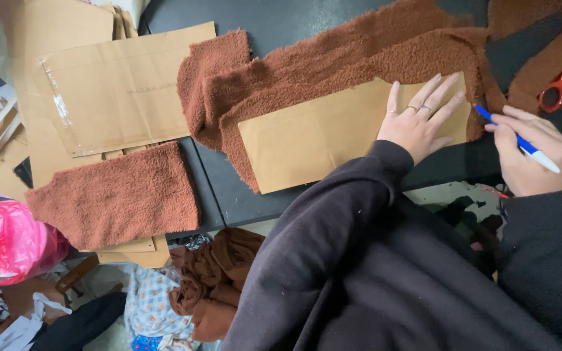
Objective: Cutting brown fleece fabric pieces using a cardboard template, an electric rotary cutter, and scissors.
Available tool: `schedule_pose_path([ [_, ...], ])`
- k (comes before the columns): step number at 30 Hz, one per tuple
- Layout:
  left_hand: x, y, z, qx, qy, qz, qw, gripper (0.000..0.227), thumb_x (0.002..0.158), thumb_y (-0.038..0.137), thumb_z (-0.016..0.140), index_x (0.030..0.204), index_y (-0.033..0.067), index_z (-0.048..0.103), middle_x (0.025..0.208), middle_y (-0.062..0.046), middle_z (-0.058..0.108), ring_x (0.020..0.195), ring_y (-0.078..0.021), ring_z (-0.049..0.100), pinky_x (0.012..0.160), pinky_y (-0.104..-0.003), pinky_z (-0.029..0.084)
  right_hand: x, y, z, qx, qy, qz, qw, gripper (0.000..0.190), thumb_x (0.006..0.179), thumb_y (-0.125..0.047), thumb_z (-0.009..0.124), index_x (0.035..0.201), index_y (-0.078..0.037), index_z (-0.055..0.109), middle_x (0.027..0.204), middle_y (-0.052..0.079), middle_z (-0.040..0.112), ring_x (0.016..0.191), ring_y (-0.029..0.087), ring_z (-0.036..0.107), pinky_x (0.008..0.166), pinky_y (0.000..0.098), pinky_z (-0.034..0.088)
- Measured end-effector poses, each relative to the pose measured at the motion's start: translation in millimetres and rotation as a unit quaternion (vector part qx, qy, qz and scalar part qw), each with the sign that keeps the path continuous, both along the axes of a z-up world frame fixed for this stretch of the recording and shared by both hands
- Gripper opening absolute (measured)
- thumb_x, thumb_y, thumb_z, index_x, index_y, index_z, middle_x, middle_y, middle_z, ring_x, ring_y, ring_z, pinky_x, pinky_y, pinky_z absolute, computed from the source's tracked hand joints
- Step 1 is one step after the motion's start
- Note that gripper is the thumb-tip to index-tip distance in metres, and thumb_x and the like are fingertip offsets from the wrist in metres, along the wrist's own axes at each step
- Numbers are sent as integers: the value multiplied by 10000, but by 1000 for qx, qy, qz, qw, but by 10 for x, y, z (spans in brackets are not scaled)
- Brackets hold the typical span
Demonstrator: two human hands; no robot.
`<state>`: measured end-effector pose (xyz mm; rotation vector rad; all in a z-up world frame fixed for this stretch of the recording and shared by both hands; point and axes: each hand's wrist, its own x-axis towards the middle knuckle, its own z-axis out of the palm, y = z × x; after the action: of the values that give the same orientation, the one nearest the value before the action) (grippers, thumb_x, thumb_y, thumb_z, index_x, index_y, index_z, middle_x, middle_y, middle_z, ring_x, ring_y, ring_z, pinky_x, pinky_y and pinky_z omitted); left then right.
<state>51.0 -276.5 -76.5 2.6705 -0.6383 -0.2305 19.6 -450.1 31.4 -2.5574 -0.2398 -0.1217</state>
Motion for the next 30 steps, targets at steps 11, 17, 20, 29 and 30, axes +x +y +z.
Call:
schedule_pose_path([
  [11,-68,-32,-3,-7,2,-2,1000,887,866,627,706,1610,330,325,1728,59,211,1619,-116,216,1332,-730,183,-526,-47,-199,-56,-19,16,998,95,1034,-18,744,1121,6,774,1114,169,750,1154,262,734,1136,421,534],
  [17,-37,-20,24,-2,8,-6,1000,906,846,626,714,1609,337,320,1729,57,203,1615,-110,213,1323,-723,189,-487,-135,-212,-61,1,-9,998,74,1087,-25,713,1134,-39,768,1129,130,748,1187,234,735,1182,441,499],
  [20,-60,-27,-44,-6,3,-3,1000,909,846,624,717,1611,335,319,1728,57,200,1616,-115,212,1323,-725,195,-415,-67,-220,-62,-1,-8,998,105,1096,-13,693,1169,-13,769,1137,137,757,1198,246,729,1190,452,511],
  [29,-8,54,28,-18,8,-15,1000,848,869,559,715,1593,313,349,1718,57,211,1607,-114,223,1322,-696,189,-229,-244,93,58,96,-56,992,161,1059,-49,573,1059,-4,727,989,116,728,1103,244,714,1096,506,483],
  [30,-60,91,-1,-21,11,-23,999,818,879,519,717,1585,301,366,1717,56,220,1606,-113,228,1328,-674,193,-179,-316,105,158,155,-102,970,215,1049,-85,500,1078,-29,705,982,87,714,1032,217,709,1015,486,496],
])
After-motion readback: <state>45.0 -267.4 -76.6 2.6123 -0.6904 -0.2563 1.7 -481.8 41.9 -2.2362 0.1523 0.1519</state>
